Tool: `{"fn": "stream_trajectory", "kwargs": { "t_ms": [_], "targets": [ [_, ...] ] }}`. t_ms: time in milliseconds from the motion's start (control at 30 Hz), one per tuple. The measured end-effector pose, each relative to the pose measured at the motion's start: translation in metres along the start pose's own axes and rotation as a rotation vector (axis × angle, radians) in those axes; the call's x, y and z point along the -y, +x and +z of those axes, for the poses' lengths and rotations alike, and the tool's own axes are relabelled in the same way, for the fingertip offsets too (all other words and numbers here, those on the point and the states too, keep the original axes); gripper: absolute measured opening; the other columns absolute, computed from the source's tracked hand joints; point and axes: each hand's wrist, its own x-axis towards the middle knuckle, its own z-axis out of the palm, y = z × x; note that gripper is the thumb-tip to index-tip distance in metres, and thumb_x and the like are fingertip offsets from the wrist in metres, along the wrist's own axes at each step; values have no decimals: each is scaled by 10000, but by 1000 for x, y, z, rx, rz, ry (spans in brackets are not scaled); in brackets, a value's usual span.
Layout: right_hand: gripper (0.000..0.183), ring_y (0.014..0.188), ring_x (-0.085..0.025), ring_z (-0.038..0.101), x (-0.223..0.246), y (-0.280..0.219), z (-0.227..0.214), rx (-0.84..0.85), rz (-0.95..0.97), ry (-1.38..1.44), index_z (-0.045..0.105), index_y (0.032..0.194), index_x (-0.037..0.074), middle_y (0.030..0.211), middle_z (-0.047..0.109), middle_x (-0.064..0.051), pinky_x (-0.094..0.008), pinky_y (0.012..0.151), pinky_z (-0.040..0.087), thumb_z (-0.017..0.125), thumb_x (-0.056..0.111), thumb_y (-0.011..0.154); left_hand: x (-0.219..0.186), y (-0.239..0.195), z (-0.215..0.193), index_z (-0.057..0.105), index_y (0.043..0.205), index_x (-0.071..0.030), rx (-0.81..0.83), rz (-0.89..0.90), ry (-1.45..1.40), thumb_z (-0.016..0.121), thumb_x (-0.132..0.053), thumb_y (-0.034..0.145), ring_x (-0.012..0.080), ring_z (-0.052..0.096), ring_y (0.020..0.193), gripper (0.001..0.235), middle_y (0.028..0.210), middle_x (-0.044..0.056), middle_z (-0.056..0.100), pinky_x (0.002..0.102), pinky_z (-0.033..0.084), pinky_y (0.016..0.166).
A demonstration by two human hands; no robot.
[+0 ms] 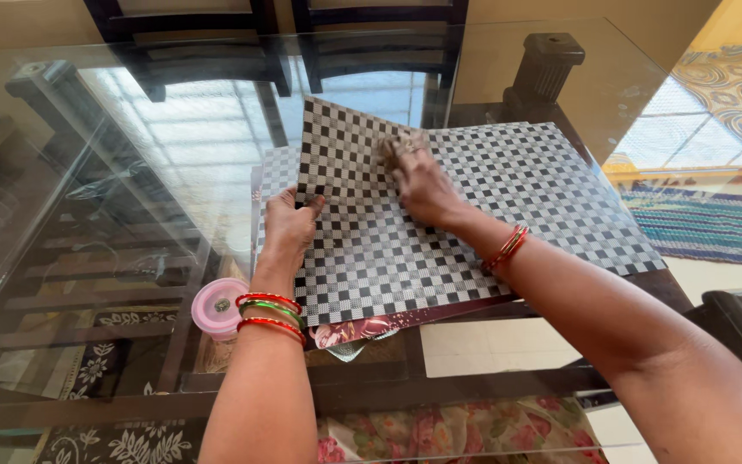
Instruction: The person wipes multiple checkered placemats on a glass dining table using a cloth. They lift, flip, and wipe each placemat on both sides, then stack them. The person also wipes a white sheet of paper and places it on the table.
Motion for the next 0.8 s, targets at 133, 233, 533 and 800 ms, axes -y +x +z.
{"fn": "stream_trajectory", "kwargs": {
  "t_ms": [133, 233, 533, 800],
  "targets": [
    [528, 1280, -401, 514, 18, 8, 48, -58, -527, 1, 411, 1486, -37, 1480, 380, -243, -478, 1123, 460, 455, -26, 960, -8, -4, 1, 700, 1235, -67, -53, -72, 151, 763, -105, 868, 146, 709, 964, 374, 1129, 79, 762, 312, 563, 863],
    [669, 1420, -501, 294, 27, 20, 57, -7, -528, 24, 330, 1544, -65, 1616, 179, -360, -525, 1151, 330, 491, -31, 897, -13, -7, 2, 728, 1222, -97, -46, -160, 195, 731, -143, 894, 190, 717, 964, 332, 1110, 99, 790, 368, 572, 850],
    [494, 1520, -401, 274, 37, 60, 62, 18, -452, 112, 451, 1512, 1, 1622, 318, -229, -498, 1250, 220, 462, 15, 1018, -5, -1, 4, 726, 1218, -79, -58, -22, 384, 752, -162, 859, 278, 716, 1081, 369, 1147, 143, 762, 408, 532, 957],
    [699, 1456, -393, 330, 46, 10, 45, 192, -194, 41, 381, 1540, 82, 1635, 239, -198, -446, 1201, 291, 453, -78, 863, 11, 16, -3, 675, 1273, -43, -188, -9, 260, 728, -90, 855, 271, 710, 1095, 424, 1203, 167, 731, 377, 545, 957]
  ]
}}
